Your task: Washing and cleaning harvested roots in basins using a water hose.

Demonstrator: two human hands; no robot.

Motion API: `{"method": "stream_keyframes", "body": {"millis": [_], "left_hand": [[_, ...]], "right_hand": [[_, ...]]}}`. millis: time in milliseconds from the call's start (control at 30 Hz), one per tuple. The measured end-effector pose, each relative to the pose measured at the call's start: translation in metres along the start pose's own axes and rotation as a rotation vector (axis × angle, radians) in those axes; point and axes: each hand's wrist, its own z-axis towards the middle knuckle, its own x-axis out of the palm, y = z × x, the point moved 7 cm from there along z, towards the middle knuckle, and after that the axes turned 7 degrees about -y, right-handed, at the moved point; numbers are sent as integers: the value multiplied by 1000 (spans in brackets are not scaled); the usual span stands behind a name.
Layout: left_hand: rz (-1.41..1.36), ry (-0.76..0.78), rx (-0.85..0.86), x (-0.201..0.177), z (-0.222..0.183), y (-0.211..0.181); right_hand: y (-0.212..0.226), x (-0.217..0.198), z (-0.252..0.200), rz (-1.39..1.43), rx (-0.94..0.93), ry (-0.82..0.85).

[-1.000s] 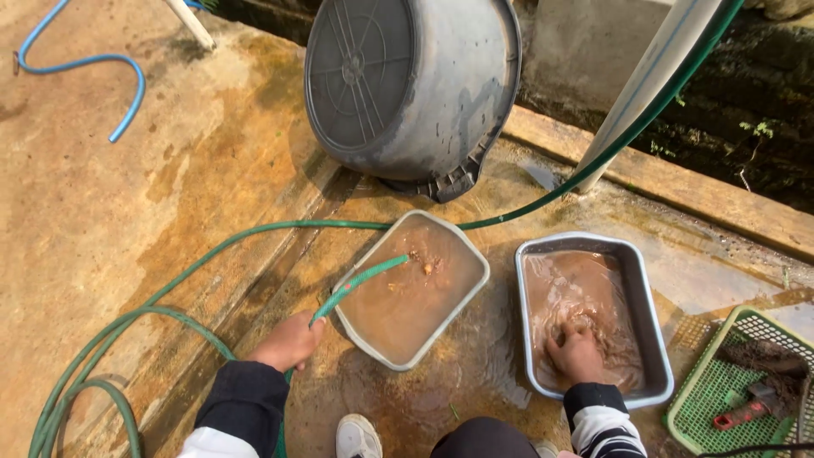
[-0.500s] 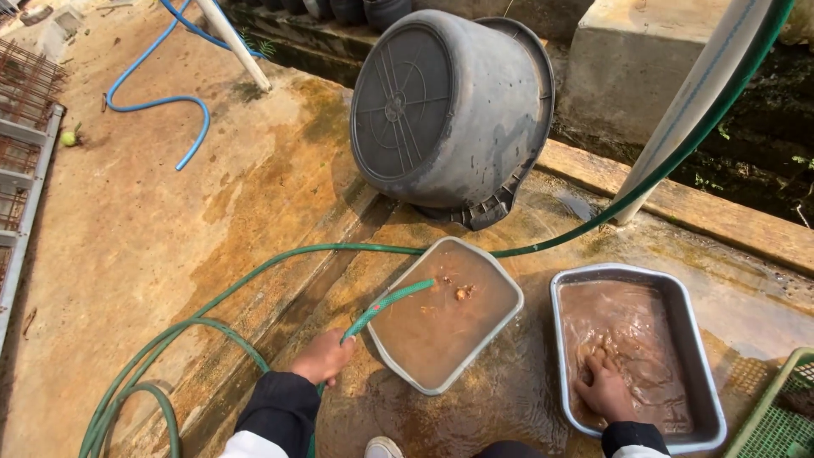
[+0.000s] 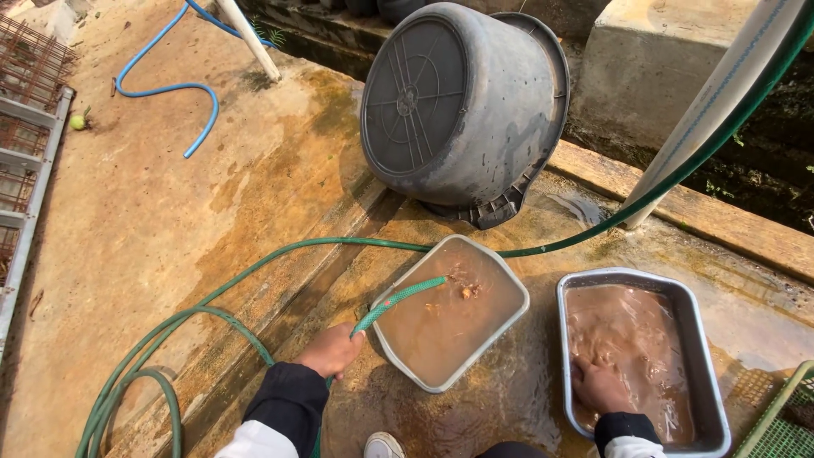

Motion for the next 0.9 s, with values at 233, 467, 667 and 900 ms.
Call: {"method": "stream_keyframes", "body": {"millis": [233, 467, 667, 900], "left_hand": [[28, -14, 13, -5, -7, -3], [14, 4, -51, -2, -8, -2], [-96, 22, -82, 4, 0, 7], [51, 37, -47, 2, 8, 7]], "right_hand": [[-58, 56, 0, -66, 82, 329], [-83, 109, 26, 206, -36, 293], [-75, 125, 44, 385, -128, 347], [-73, 103, 55, 760, 67, 195]]}}
